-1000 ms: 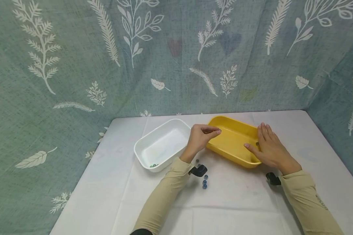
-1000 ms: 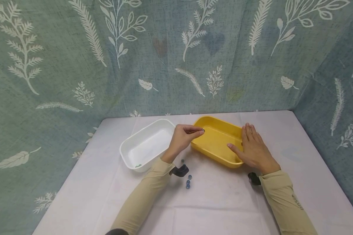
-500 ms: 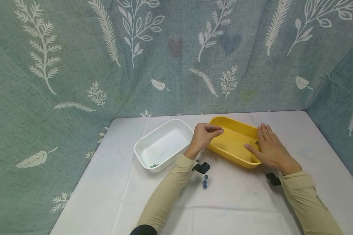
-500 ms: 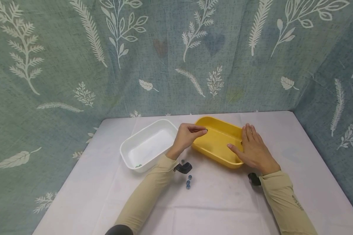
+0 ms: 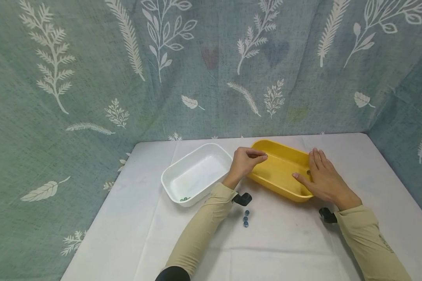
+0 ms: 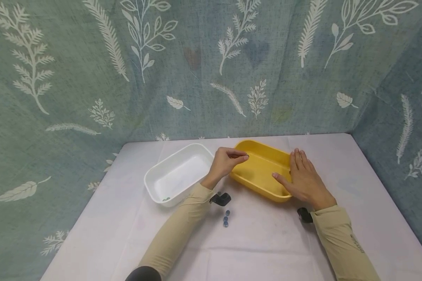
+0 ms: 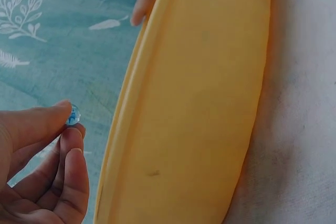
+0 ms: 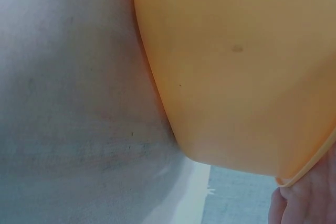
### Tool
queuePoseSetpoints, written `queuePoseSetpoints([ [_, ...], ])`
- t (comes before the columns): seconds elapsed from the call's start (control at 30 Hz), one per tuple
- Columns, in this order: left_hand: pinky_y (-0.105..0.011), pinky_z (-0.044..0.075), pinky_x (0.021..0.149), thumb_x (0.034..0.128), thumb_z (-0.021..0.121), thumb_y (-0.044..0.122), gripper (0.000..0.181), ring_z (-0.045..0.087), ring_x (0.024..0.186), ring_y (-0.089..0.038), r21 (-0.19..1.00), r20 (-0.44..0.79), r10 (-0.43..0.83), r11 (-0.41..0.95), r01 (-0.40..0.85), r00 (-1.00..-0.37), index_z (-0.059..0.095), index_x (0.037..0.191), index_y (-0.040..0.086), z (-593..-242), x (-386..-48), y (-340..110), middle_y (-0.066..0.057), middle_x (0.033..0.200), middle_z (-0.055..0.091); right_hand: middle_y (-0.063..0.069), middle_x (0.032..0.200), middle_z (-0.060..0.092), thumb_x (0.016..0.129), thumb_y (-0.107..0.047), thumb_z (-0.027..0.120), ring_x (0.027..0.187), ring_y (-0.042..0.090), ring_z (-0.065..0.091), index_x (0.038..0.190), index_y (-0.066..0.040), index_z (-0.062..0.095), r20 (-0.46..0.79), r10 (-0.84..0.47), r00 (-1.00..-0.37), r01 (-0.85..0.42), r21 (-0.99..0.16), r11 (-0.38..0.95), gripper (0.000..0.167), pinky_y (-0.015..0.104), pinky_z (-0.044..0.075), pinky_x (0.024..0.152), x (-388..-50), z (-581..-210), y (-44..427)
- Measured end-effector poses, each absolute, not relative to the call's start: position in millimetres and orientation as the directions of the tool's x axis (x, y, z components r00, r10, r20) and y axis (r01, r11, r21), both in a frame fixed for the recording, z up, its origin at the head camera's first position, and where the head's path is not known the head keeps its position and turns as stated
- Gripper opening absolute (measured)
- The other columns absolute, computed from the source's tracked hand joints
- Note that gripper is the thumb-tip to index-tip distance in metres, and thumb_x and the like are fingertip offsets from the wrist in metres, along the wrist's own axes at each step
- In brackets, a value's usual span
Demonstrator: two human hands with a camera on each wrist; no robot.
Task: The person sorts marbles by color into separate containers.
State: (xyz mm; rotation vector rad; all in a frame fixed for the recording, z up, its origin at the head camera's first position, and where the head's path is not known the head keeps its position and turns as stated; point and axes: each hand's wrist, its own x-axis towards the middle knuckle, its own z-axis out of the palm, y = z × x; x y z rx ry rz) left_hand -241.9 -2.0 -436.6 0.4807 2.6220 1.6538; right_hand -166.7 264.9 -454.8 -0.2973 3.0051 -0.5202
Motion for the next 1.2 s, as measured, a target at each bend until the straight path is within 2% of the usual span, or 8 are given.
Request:
queuePoseSetpoints([
  [0.6,-0.016,0.057,0.07,0.0897,0.082,0.017,0.015,0.075,0.086,-0.015,0.846,0.16,0.242,0.467,0.26,-0.957,0.083,0.101,0.006,-443.5,-249.8,2.1,-0.01,0.101,0.081,0.033,0.169,-0.01,0.102,-0.07,0.037,0.158,0.053,-0.005,0.16,0.013,-0.002,-0.041,-0.207,-0.977,-0.18,-0.354,0.918,0.109,0.07,0.008,0.125,-166.6,-455.3,265.5],
  [1.2,-0.017,0.056,0.069,0.0898,0.081,0.014,0.015,0.074,0.086,-0.018,0.831,0.156,0.209,0.501,0.243,-0.965,0.083,0.101,0.005,-442.7,-255.0,6.7,-0.01,0.101,0.081,0.034,0.169,-0.008,0.102,-0.07,0.038,0.158,0.053,-0.003,0.16,0.014,-0.001,-0.03,-0.198,-0.98,-0.175,-0.352,0.919,0.109,0.069,0.009,0.125,-166.0,-455.2,264.1],
])
